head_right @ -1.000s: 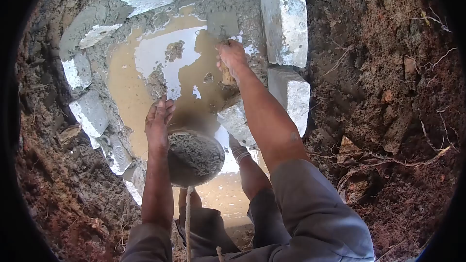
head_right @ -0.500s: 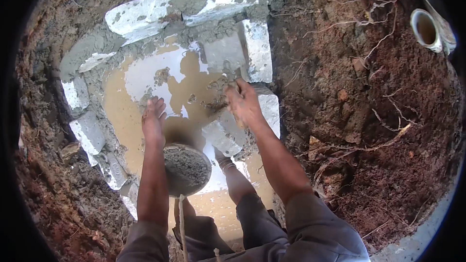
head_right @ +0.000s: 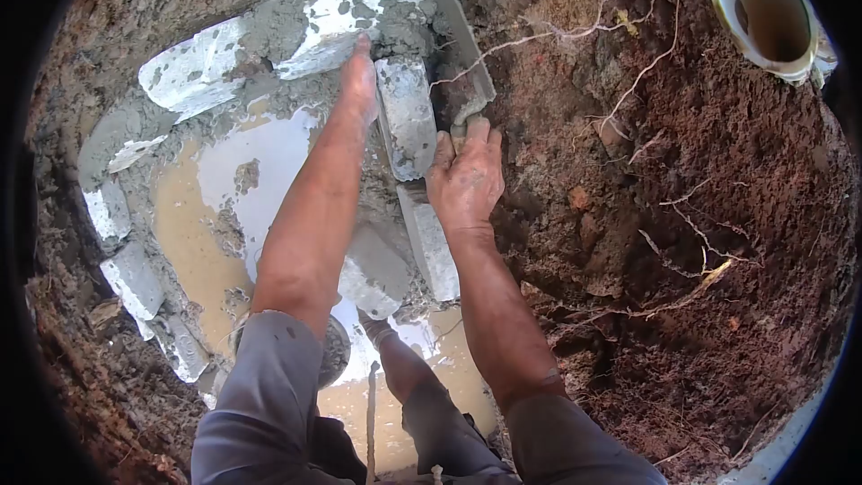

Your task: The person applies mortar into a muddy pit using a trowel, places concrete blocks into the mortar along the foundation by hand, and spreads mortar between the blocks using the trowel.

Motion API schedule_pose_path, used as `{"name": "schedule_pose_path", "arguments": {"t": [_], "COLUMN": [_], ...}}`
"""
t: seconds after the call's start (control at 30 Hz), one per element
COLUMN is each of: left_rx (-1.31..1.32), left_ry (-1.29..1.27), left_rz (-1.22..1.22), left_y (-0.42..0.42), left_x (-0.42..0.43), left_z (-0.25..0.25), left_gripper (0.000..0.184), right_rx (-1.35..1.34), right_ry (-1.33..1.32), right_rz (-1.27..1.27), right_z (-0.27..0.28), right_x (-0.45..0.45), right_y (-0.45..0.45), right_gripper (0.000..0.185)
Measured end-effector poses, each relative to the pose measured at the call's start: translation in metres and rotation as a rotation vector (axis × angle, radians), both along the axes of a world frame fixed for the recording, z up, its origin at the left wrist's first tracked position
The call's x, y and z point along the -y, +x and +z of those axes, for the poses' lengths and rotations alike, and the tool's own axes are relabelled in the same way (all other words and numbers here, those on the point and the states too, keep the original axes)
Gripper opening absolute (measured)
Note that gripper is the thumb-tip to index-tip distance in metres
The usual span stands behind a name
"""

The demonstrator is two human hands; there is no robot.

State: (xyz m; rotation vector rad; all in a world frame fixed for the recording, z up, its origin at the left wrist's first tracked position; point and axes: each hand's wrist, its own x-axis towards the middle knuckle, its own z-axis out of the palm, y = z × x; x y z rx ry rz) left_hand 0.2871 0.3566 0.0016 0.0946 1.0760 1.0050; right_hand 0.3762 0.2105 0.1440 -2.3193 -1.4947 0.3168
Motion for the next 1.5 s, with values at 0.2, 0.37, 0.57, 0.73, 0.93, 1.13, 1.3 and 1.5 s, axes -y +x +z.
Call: {"name": "schedule_pose_path", "arguments": {"t": [0.2,0.37,0.57,0.73,0.93,1.13,1.3,1.5], "left_rx": [-0.234,0.061,-0.262,-0.044,-0.009,-0.473,-0.447,-1.056], "left_ry": [-0.012,0.025,-0.097,0.065,0.142,0.061,0.035,-0.123], "left_rz": [-0.157,-0.114,-0.242,-0.123,-0.187,-0.382,-0.275,-0.143], "left_y": [-0.009,-0.014,-0.013,-0.012,-0.017,-0.07,-0.17,-0.35], "left_x": [0.007,0.014,0.007,0.021,0.03,0.066,0.165,0.33], "left_z": [0.007,0.027,0.024,0.02,0.018,0.04,0.051,0.079], "left_gripper": [0.088,0.087,0.083,0.093,0.09,0.087,0.075,0.048], "right_rx": [-0.899,-1.094,-0.933,-0.993,-0.871,-0.81,-0.563,-0.037], "right_ry": [-0.316,-0.586,-0.684,-0.467,-0.629,-0.623,-0.905,-1.269], "right_rz": [-0.305,-0.391,-0.364,-0.29,-0.339,-0.384,-0.22,0.614], "right_z": [0.016,0.019,0.046,0.04,0.023,0.07,0.095,0.083], "right_x": [-0.001,-0.036,-0.035,-0.051,-0.047,0.058,0.162,0.294], "right_y": [-0.011,-0.01,-0.007,-0.013,-0.003,-0.026,-0.069,-0.138], "right_gripper": [0.048,0.051,0.052,0.057,0.058,0.049,0.042,0.029]}}
